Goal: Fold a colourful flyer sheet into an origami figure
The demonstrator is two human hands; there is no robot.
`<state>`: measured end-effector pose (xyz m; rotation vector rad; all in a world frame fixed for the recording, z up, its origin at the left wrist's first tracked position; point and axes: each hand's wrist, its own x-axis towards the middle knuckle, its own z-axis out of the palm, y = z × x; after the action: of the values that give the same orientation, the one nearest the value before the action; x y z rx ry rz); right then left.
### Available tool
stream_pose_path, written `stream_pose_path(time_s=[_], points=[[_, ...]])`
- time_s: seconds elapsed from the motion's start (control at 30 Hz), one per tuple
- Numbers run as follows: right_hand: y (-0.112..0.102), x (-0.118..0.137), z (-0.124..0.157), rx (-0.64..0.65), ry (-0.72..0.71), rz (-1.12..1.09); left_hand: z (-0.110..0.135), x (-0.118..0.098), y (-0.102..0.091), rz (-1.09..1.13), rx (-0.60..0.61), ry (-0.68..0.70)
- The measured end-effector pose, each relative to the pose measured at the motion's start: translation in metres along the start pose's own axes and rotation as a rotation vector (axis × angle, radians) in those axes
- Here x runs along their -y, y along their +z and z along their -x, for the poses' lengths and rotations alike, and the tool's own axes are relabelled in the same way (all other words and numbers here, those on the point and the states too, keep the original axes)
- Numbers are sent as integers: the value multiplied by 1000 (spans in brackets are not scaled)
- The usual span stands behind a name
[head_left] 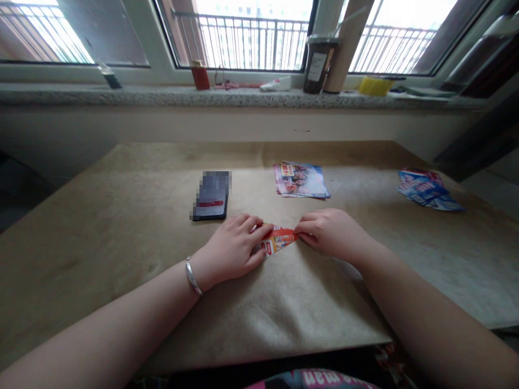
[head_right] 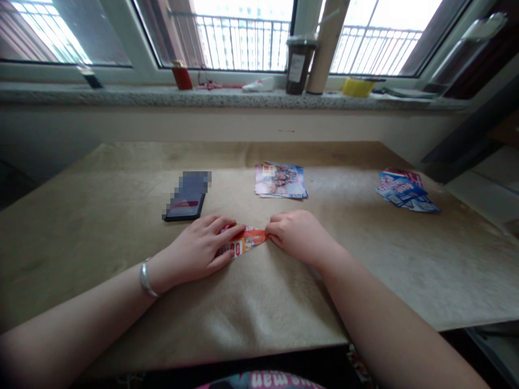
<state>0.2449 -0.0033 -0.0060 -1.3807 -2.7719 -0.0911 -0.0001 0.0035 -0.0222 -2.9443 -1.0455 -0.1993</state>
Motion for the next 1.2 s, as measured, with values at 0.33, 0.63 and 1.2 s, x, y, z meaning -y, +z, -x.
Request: stream_pose_path(time_s=[0.33, 0.63, 1.2], points=[[0, -9, 3, 53, 59, -4, 1, 1, 2, -11, 2, -7], [-2, -7, 4, 64, 77, 25, 1, 2, 2, -8, 3, -8], [0, -6, 2, 7, 46, 12, 2, 2, -1, -8, -18, -3]])
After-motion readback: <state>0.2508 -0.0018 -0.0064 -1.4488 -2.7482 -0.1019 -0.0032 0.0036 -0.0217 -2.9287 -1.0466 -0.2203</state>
